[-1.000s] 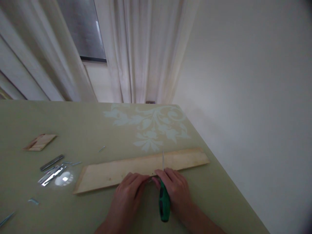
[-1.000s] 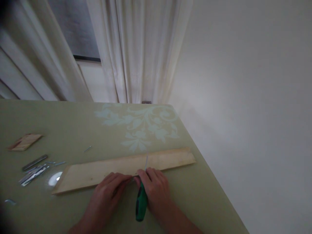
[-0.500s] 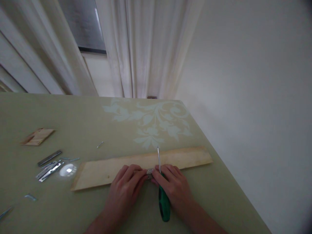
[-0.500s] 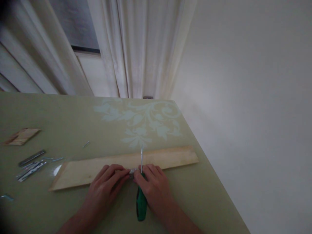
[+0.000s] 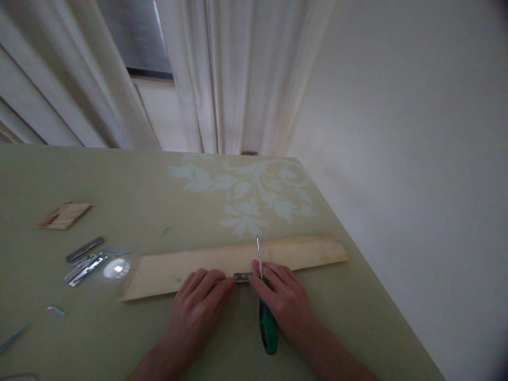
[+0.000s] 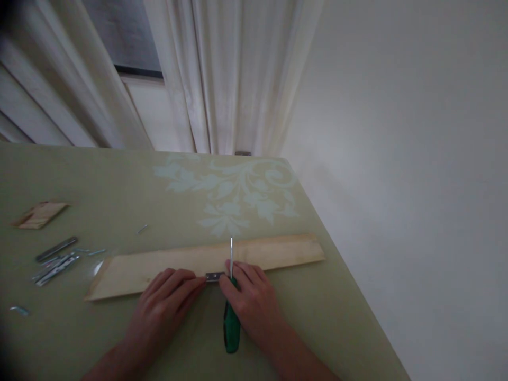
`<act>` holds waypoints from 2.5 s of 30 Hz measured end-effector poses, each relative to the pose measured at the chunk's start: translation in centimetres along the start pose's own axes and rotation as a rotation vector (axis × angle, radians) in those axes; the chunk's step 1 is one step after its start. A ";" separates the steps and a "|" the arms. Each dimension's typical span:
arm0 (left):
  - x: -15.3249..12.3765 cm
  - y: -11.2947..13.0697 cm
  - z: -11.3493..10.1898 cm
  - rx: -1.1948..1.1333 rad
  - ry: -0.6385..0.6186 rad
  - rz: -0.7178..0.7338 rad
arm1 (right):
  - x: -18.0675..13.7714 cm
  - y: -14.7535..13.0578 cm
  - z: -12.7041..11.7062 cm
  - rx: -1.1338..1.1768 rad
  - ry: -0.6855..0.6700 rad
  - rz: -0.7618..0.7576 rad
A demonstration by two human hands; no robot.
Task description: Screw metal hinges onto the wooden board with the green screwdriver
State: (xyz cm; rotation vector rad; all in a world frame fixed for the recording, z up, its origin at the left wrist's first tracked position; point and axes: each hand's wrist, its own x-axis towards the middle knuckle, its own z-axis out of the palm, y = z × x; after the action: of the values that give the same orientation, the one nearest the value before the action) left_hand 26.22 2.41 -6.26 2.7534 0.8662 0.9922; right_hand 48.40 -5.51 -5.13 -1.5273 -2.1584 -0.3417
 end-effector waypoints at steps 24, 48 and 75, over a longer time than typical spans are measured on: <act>0.1 -0.1 -0.3 -0.037 -0.034 -0.011 | 0.0 0.0 -0.2 0.031 0.019 0.001; 0.1 0.0 -0.5 -0.059 -0.024 -0.003 | 0.4 0.0 -0.8 0.041 0.035 0.022; -0.1 0.0 -0.6 -0.081 -0.013 -0.010 | 0.2 0.0 -0.6 0.073 0.015 0.033</act>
State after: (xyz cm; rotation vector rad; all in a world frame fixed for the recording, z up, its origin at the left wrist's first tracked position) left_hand 25.83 2.32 -5.86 2.6828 0.8185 0.9836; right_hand 48.49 -5.60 -4.52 -1.5134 -2.1086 -0.2601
